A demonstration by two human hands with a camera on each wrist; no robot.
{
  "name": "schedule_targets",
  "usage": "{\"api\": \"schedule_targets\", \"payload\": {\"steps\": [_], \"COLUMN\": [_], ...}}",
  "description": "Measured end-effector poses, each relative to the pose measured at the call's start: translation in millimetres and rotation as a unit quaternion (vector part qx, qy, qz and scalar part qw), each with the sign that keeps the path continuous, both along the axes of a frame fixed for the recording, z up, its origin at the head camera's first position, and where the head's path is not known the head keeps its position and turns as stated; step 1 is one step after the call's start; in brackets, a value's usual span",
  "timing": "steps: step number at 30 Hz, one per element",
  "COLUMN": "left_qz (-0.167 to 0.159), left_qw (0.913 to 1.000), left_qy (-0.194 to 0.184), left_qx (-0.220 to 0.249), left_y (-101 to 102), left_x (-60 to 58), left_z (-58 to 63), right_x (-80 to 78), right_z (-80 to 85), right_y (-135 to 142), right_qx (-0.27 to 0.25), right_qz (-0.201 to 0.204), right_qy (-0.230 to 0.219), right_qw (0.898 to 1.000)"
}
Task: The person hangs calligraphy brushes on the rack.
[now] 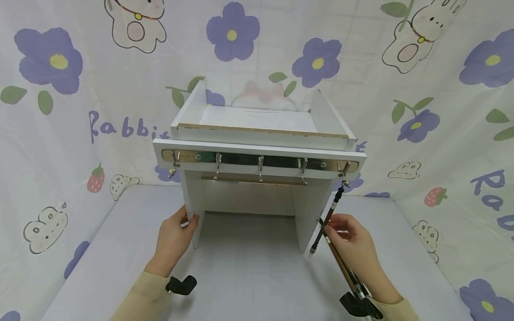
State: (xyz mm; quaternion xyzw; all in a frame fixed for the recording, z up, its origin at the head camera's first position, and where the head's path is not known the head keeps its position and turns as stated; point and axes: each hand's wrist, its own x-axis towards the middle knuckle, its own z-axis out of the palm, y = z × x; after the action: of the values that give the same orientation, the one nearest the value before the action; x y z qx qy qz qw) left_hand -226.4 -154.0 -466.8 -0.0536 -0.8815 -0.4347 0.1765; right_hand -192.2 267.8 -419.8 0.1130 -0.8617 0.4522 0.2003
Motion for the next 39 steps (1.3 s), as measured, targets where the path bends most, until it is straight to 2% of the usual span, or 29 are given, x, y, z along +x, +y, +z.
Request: {"api": "schedule_targets", "payload": {"steps": [9, 19, 24, 30, 35, 39], "left_qz": [-0.002, 0.002, 0.002, 0.004, 0.005, 0.004], "left_qw": [1.0000, 0.9999, 1.0000, 0.9999, 0.9999, 0.9999], "left_qy": [-0.004, -0.010, -0.006, -0.010, -0.011, -0.012], "left_qx": [0.004, 0.002, -0.001, 0.003, 0.001, 0.003], "left_y": [0.5, 1.3, 1.2, 0.3, 0.2, 0.2], "left_x": [-1.1, -1.1, -1.1, 0.2, 0.6, 0.6], "left_z": [1.3, 1.4, 0.9, 0.4, -0.1, -0.5], "right_x": [-0.5, -2.0, -1.1, 0.2, 4.1, 5.7], "right_z": [-3.5, -29.0, -43.6, -60.7, -72.3, -78.9], "right_y": [21.9, 51.2, 66.0, 80.8, 89.2, 94.3], "right_qx": [0.024, 0.042, 0.040, 0.028, 0.027, 0.031], "right_qz": [-0.023, -0.093, -0.132, -0.168, -0.181, -0.180], "right_qy": [-0.018, -0.062, -0.111, -0.185, -0.232, -0.254], "right_qw": [0.999, 0.993, 0.984, 0.968, 0.955, 0.950]}}
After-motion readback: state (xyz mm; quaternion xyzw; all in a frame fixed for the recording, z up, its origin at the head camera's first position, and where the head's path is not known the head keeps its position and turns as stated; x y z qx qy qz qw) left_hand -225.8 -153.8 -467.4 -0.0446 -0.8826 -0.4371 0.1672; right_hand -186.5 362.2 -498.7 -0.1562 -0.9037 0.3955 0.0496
